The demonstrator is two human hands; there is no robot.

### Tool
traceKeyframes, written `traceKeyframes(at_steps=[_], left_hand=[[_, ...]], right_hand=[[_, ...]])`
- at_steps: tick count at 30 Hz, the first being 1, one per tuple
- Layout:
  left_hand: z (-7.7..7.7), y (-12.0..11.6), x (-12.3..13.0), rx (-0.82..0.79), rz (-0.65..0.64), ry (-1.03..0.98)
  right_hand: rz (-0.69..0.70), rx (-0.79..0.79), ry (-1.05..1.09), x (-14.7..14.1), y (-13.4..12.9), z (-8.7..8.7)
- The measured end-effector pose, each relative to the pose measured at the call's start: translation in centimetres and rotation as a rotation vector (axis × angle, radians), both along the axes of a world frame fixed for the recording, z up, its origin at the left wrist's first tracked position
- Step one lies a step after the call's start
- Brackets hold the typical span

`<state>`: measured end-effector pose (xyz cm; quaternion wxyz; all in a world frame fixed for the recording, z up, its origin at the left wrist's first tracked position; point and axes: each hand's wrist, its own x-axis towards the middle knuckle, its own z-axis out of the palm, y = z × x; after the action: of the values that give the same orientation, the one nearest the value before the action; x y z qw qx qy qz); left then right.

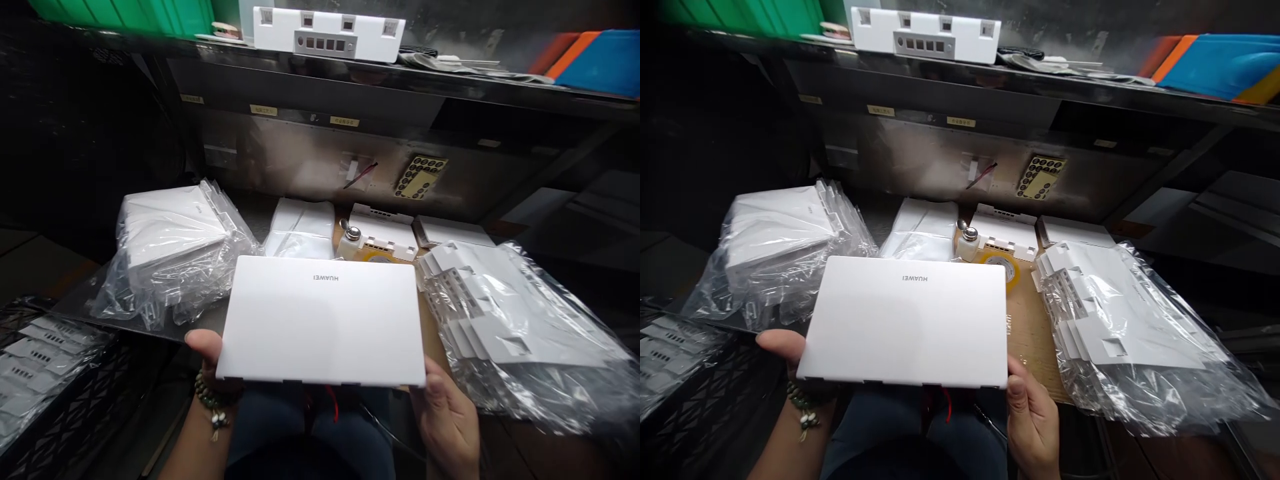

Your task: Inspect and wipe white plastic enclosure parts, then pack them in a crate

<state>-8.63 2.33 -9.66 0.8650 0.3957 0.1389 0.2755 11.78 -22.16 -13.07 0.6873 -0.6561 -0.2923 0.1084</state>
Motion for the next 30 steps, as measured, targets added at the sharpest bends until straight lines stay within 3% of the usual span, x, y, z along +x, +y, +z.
traceKeyframes(at_steps=[6, 10, 14, 18, 22, 25, 30], left_hand=[[-0.5, 1.2, -0.8, -0.017, -0.087, -0.099], [-0.8, 0.9, -0.6, -0.127, -0.054, -0.103], [0.2, 0.0, -0.1, -0.111, -0.048, -0.062], [2.4, 0.1, 0.4, 0.053, 0.088, 0.037], [4.4, 1.2, 1.0, 0.267, 0.228, 0.218], [4.7, 1.9, 1.1, 0.463, 0.34, 0.194], [4.5, 1.4, 1.1, 0.772, 0.288, 0.124]], right_hand=[[0.029, -0.002, 0.001, -0.6, 1.0, 1.9], [0.045, 0.001, 0.036, -0.6, 1.0, 1.7], [0.064, -0.036, 0.074, -0.2, 0.9, 1.4], [0.098, -0.064, 0.072, 0.7, 1.2, 1.1], [0.115, -0.13, -0.07, 1.9, 1.6, 0.5], [0.131, -0.174, -0.212, 2.7, 1.8, 0.8], [0.126, -0.135, -0.203, 3.1, 1.7, 2.9]])
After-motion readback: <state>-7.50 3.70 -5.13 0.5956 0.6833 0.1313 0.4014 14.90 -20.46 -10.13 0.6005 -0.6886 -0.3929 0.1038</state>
